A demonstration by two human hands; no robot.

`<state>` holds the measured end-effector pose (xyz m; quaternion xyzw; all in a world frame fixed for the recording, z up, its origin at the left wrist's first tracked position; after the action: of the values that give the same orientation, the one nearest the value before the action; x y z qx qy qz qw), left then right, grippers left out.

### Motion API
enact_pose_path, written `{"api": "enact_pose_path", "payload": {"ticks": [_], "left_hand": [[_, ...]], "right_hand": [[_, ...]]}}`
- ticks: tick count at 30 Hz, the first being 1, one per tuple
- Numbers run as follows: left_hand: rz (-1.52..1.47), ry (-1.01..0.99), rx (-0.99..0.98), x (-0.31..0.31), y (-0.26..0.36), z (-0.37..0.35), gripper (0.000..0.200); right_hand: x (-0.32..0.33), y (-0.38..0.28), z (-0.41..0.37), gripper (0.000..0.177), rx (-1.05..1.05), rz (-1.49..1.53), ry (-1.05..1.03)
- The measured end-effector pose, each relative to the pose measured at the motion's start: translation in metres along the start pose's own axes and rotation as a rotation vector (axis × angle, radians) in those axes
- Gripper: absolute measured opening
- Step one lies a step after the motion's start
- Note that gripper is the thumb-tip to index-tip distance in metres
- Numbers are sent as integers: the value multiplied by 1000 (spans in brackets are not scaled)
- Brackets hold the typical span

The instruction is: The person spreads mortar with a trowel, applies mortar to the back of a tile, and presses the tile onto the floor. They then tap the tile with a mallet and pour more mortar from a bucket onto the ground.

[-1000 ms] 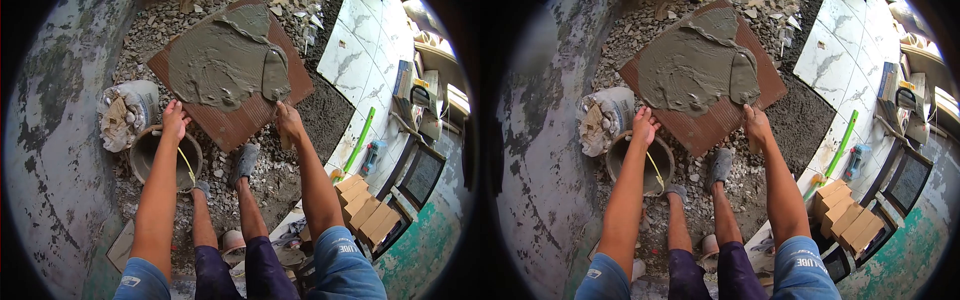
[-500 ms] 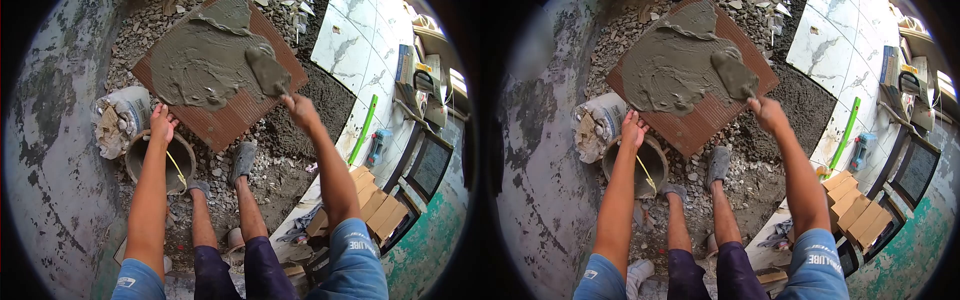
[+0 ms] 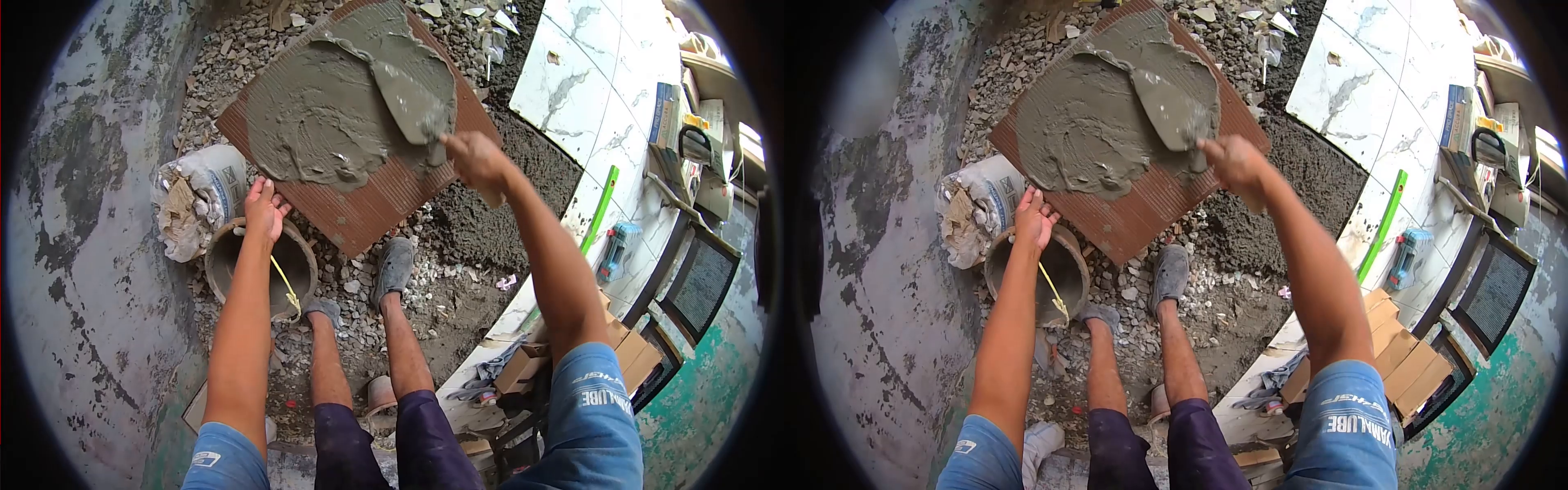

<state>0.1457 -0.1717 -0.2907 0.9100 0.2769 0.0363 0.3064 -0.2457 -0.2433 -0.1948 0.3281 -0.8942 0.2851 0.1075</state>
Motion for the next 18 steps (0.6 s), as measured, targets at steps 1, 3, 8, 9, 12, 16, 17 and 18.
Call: {"api": "enact_pose_path", "payload": {"ticks": [1, 3, 8, 9, 12, 16, 17, 18], "left_hand": [[-8, -22, 5, 3, -5, 5, 17], [-20, -40, 9, 1, -6, 5, 16], [-30, -41, 11, 3, -9, 5, 16], [-37, -57, 7, 4, -9, 8, 15], [-42, -96, 0, 8, -12, 13, 14], [-18, -76, 0, 1, -6, 6, 12], [-18, -77, -2, 3, -8, 8, 12], [-24, -83, 0, 4, -10, 10, 11]], "right_hand": [[-11, 11, -11, 49, -12, 120, 27], [-36, 38, -34, 45, -73, 371, 95], [-92, 53, -38, 40, -228, 884, 237], [-96, 43, -28, 40, -217, 1019, 255], [-95, -4, -3, 43, -220, 1184, 289], [-90, -66, 33, 43, -159, 1212, 249], [-89, -80, 41, 42, -124, 1195, 234], [-88, -91, 46, 42, -121, 1195, 234]]}}
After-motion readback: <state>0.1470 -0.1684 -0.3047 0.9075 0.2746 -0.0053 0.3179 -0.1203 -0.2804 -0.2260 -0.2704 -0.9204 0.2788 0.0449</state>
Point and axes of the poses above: each hand's wrist, its own z-axis towards the middle knuckle, its own x-axis out of the back of the hand, y = z × x, the point moved 10 cm from there along z, towards the middle knuckle, and after that the axes turned 6 degrees about y, right-handed, at the moved point
